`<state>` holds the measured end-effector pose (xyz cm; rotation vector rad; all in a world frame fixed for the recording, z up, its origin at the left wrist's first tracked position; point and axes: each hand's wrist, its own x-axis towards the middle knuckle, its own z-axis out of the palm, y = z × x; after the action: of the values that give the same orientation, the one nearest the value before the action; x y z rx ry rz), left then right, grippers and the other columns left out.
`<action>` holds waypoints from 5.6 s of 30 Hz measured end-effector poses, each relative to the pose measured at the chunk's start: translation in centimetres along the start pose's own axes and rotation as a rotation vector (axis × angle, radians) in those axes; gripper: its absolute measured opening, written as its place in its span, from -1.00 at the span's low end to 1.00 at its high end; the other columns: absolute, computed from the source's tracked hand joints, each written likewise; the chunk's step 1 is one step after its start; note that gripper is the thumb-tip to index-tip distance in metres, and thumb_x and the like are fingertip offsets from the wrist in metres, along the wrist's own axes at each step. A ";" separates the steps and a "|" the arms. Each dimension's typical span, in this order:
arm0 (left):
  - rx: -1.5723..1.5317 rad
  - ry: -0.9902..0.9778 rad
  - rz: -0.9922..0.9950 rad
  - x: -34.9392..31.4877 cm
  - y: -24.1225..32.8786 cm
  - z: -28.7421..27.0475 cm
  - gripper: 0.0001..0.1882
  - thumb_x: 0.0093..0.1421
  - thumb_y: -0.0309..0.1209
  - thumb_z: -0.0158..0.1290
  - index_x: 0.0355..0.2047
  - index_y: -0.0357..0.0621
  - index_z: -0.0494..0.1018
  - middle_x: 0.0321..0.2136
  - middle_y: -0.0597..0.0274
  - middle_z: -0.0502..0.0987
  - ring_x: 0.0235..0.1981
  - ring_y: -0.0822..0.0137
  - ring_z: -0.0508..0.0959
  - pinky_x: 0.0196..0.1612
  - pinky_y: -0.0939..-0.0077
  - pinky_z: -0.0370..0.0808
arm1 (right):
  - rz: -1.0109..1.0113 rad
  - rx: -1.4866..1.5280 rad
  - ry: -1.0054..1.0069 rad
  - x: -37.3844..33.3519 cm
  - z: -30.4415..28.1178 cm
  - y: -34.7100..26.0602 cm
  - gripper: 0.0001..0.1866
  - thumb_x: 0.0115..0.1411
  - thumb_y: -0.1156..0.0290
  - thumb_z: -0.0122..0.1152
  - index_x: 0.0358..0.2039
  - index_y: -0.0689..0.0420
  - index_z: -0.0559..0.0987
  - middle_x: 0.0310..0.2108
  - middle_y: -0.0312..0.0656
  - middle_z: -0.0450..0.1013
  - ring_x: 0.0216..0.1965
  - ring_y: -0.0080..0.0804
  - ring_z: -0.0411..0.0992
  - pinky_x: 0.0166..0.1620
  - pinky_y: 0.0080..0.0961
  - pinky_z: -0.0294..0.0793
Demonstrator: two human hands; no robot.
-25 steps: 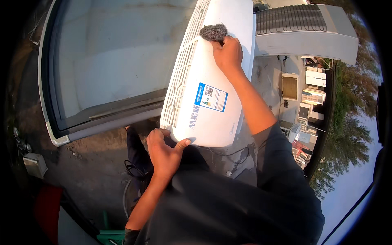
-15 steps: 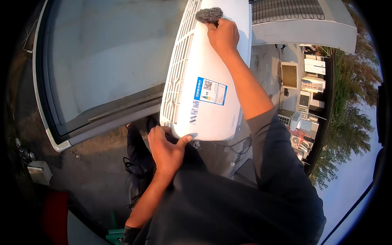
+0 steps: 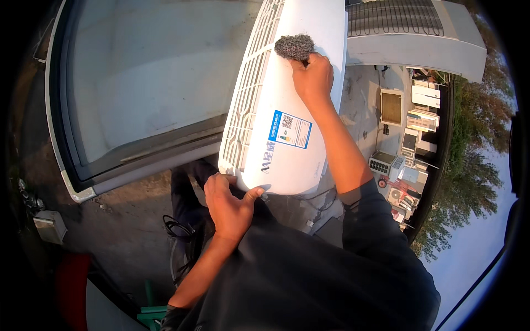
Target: The person cleans a white air conditioner unit outdoors. They spray the unit with a handheld sprayer, scrub the surface with a steel wool pad, and rinse it with a pressure washer. The person handles the unit by hand and uses tools to clean it.
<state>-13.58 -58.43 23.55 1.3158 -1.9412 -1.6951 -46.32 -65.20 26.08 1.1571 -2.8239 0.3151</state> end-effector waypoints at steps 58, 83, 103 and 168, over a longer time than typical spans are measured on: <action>0.036 0.039 0.093 -0.2 -0.5 0.4 -0.37 -0.11 -0.12 0.50 -0.26 -0.28 0.40 -0.23 -0.01 0.46 -0.13 -0.09 0.41 -0.03 0.09 0.35 | -0.085 -0.053 -0.001 4.1 0.6 -0.7 -0.83 0.11 0.43 0.33 -0.44 0.31 0.66 -0.43 0.06 0.58 -0.15 0.08 0.49 -0.10 -0.07 0.56; 0.075 0.045 0.135 -0.6 -1.5 1.1 -0.26 -0.02 0.03 0.44 -0.15 -0.33 0.37 -0.15 0.03 0.42 -0.03 0.01 0.38 0.14 0.13 0.30 | 0.115 0.057 -0.031 5.5 -0.6 2.6 -0.77 0.13 0.38 0.42 -0.37 0.32 0.68 -0.32 0.10 0.59 -0.09 0.04 0.47 -0.02 -0.12 0.52; 0.094 -0.002 0.066 0.6 0.0 -0.1 -0.44 -0.07 -0.18 0.49 -0.30 -0.28 0.42 -0.32 0.03 0.46 -0.17 -0.04 0.41 -0.07 0.09 0.37 | 0.623 1.465 -0.205 -2.2 -6.9 6.2 -0.82 0.39 0.30 0.21 -0.15 0.15 0.56 -0.22 -0.25 0.51 -0.32 -0.53 0.35 -0.34 -0.57 0.32; 0.010 -0.015 0.324 7.8 8.9 -1.3 -0.60 0.13 -0.39 0.31 -0.03 -0.28 0.58 -0.06 0.00 0.60 0.04 -0.03 0.46 0.16 0.16 0.38 | -0.511 -0.289 0.034 -0.7 -13.7 3.4 -0.80 0.11 0.46 0.35 -0.22 0.17 0.71 -0.23 -0.22 0.52 0.07 -0.21 0.38 0.27 -0.08 0.22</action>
<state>-21.15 -65.82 29.03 0.9292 -2.0408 -1.5410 -48.36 -59.35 38.85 1.7007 -2.3226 -0.1043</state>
